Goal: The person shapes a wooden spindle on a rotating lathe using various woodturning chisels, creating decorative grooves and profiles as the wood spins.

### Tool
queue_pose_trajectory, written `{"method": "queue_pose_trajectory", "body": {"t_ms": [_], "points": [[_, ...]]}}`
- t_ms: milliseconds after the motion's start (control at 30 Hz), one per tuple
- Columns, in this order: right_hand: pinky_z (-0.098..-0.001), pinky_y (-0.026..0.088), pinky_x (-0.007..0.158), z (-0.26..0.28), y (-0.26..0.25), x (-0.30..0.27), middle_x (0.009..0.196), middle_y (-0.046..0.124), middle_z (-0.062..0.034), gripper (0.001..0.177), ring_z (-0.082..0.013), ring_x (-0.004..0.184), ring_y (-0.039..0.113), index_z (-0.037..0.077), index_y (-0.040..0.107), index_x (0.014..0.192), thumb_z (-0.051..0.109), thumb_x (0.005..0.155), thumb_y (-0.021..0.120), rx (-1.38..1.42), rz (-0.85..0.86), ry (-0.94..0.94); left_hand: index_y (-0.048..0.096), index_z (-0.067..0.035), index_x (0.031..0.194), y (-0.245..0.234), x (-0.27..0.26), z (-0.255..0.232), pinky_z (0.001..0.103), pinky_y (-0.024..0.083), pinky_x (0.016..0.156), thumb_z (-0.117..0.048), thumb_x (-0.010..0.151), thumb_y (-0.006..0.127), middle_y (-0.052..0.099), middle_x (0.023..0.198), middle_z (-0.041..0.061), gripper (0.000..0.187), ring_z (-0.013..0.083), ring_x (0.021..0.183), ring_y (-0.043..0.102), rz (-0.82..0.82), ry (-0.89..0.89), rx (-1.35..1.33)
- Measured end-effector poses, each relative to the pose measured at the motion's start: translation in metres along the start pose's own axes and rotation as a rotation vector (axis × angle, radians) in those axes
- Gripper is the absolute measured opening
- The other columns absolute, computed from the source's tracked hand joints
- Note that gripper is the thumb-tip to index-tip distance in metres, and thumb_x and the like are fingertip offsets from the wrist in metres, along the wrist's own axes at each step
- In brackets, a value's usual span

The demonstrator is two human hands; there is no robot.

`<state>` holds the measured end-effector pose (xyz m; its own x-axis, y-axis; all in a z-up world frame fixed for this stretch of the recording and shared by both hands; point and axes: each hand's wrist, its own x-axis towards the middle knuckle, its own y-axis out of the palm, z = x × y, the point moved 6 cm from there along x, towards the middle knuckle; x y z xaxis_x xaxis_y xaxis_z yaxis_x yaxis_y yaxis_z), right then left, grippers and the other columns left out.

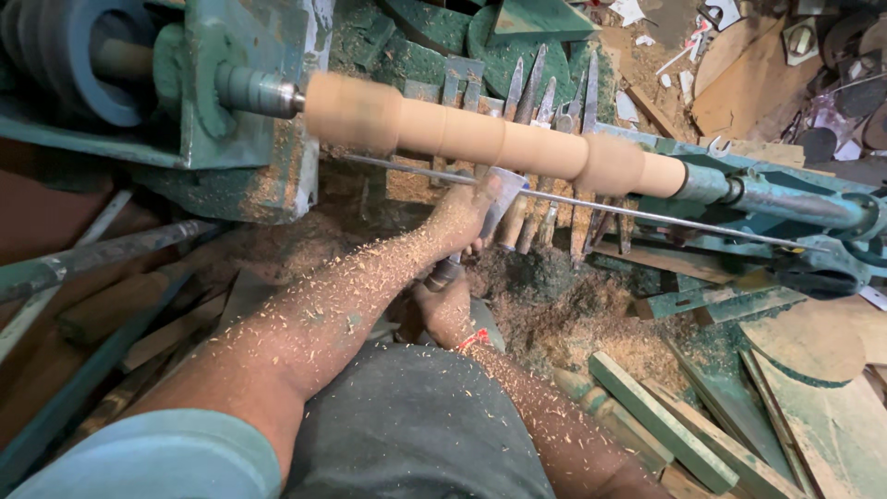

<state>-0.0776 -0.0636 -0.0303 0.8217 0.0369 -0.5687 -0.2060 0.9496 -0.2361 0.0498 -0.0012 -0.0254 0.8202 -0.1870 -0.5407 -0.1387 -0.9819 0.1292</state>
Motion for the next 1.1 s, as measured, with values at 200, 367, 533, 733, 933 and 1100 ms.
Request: {"method": "queue_pose_trajectory", "body": {"t_ms": [200,367,533,733,933,1100], "points": [[-0.0380,0.059,0.073,0.003,0.002,-0.001,0.094,0.072,-0.0119,0.036,-0.0227,0.081,0.072,0.000,0.059,0.114,0.005,0.080,0.071,-0.030,-0.017,0.018,0.061,-0.002,0.068,-0.004,-0.003,-0.002,0.031,0.051,0.037,-0.070,0.098,0.033,0.059,0.050,0.007,0.079,0.0176,0.039,0.063,-0.020,-0.010,0.037],[-0.0386,0.060,0.074,0.004,-0.002,-0.003,0.093,0.071,-0.0127,0.035,-0.0247,0.082,0.072,-0.002,0.059,0.114,0.003,0.081,0.070,-0.007,0.051,0.016,0.060,-0.001,0.066,-0.006,-0.003,-0.004,0.032,0.049,0.035,-0.070,0.098,0.034,0.060,0.051,0.008,0.080,0.0179,0.040,0.062,0.002,0.004,0.013],[-0.0363,0.060,0.080,-0.005,-0.010,-0.014,0.103,0.070,-0.0117,0.045,-0.0212,0.090,0.071,0.000,0.050,0.123,0.008,0.083,0.072,0.102,0.075,0.068,0.060,0.001,0.070,0.003,-0.009,-0.004,0.033,0.048,0.033,-0.069,0.098,0.035,0.059,0.051,0.009,0.080,0.0190,0.038,0.059,-0.015,-0.051,-0.089],[-0.0368,0.060,0.078,-0.009,-0.023,-0.016,0.100,0.072,-0.0144,0.041,-0.0220,0.089,0.072,-0.002,0.053,0.119,0.010,0.087,0.074,-0.111,0.026,0.017,0.055,-0.016,0.103,0.016,-0.010,0.001,0.035,0.047,0.032,-0.065,0.100,0.039,0.062,0.058,0.006,0.052,0.0193,0.038,0.058,-0.053,-0.047,-0.108],[-0.0376,0.061,0.069,0.003,-0.013,-0.002,0.091,0.072,-0.0116,0.035,-0.0233,0.077,0.074,-0.002,0.054,0.116,0.002,0.084,0.068,0.062,0.073,0.022,0.062,0.003,0.077,0.008,0.004,0.005,0.036,0.048,0.034,-0.067,0.099,0.039,0.058,0.052,0.010,0.077,0.0212,0.037,0.059,-0.069,-0.098,-0.068],[-0.0386,0.062,0.062,-0.003,-0.001,0.001,0.087,0.073,-0.0142,0.035,-0.0289,0.072,0.075,-0.004,0.056,0.113,-0.001,0.080,0.068,0.111,0.002,0.096,0.062,0.001,0.075,0.001,0.004,0.000,0.035,0.049,0.035,-0.068,0.097,0.040,0.058,0.051,0.010,0.076,0.0213,0.038,0.061,-0.086,-0.014,-0.072]]}}
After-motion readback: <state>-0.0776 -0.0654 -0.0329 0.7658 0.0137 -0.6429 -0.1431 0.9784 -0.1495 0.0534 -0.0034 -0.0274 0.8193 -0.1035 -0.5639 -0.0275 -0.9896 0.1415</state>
